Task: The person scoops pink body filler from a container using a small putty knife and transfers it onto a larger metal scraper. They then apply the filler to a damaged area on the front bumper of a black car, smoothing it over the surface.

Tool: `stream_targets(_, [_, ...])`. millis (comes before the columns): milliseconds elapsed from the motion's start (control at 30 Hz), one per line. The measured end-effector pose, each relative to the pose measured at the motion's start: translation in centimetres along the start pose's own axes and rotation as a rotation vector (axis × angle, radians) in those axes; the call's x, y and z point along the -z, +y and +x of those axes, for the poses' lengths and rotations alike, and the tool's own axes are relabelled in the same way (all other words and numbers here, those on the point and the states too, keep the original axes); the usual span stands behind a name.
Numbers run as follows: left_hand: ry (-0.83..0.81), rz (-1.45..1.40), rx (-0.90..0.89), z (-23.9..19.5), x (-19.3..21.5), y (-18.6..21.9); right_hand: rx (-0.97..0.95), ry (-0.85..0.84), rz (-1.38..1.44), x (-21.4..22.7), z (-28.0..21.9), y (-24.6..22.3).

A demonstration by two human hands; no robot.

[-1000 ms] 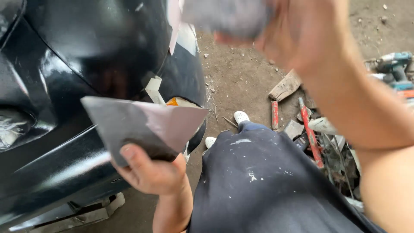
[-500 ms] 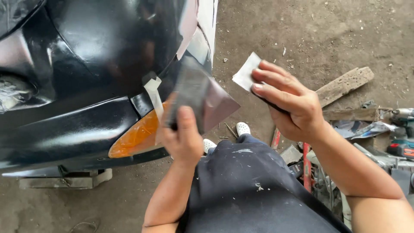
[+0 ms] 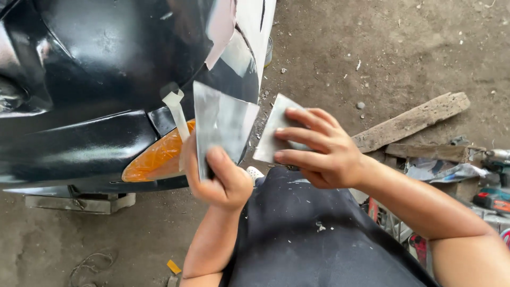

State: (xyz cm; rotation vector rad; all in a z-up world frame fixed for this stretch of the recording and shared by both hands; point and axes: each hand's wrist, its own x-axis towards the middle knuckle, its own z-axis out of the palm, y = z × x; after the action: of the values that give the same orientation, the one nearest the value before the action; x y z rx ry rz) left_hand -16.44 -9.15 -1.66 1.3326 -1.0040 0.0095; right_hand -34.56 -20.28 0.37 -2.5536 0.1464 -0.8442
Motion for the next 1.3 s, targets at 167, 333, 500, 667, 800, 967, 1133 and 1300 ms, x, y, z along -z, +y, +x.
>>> stream_targets(167, [0.065, -0.407, 0.566, -0.3, -1.1, 0.7, -0.049, 0.217, 0.469, -0.3, -0.8, 0.6])
stream_targets(333, [0.260, -0.861, 0.766, 1.5, -0.6, 1.4, -0.334, 0.113, 0.429, 0.3, -1.7, 2.2])
stream_targets(500, [0.239, -0.534, 0.544, -0.9, -0.5, -0.8, -0.162, 0.152, 0.036, 1.1, 0.2, 1.3])
stream_targets(667, [0.136, -0.362, 0.281, 0.7, 0.2, 0.0, 0.010, 0.027, -0.111, -1.7, -0.1, 0.9])
stream_targets(800, [0.310, -0.371, 0.054, 2.5, 2.6, 0.4, -0.544, 0.181, 0.971, -2.8, 0.7, 2.5])
stream_targets(967, [0.357, -0.198, 0.033, 1.2, 6.9, -2.2, -0.871, 0.461, 1.633, -1.8, 5.1, 6.1])
stream_targets(1133, [0.264, 0.110, -0.126, 1.6, 8.1, -2.3, -0.917, 0.483, 1.539, -3.7, 6.9, 9.3])
stream_targets(1300, [0.195, 0.068, -0.081, 0.9, 11.3, -4.8, -0.962, 0.557, 1.451, -3.8, 9.6, 7.8])
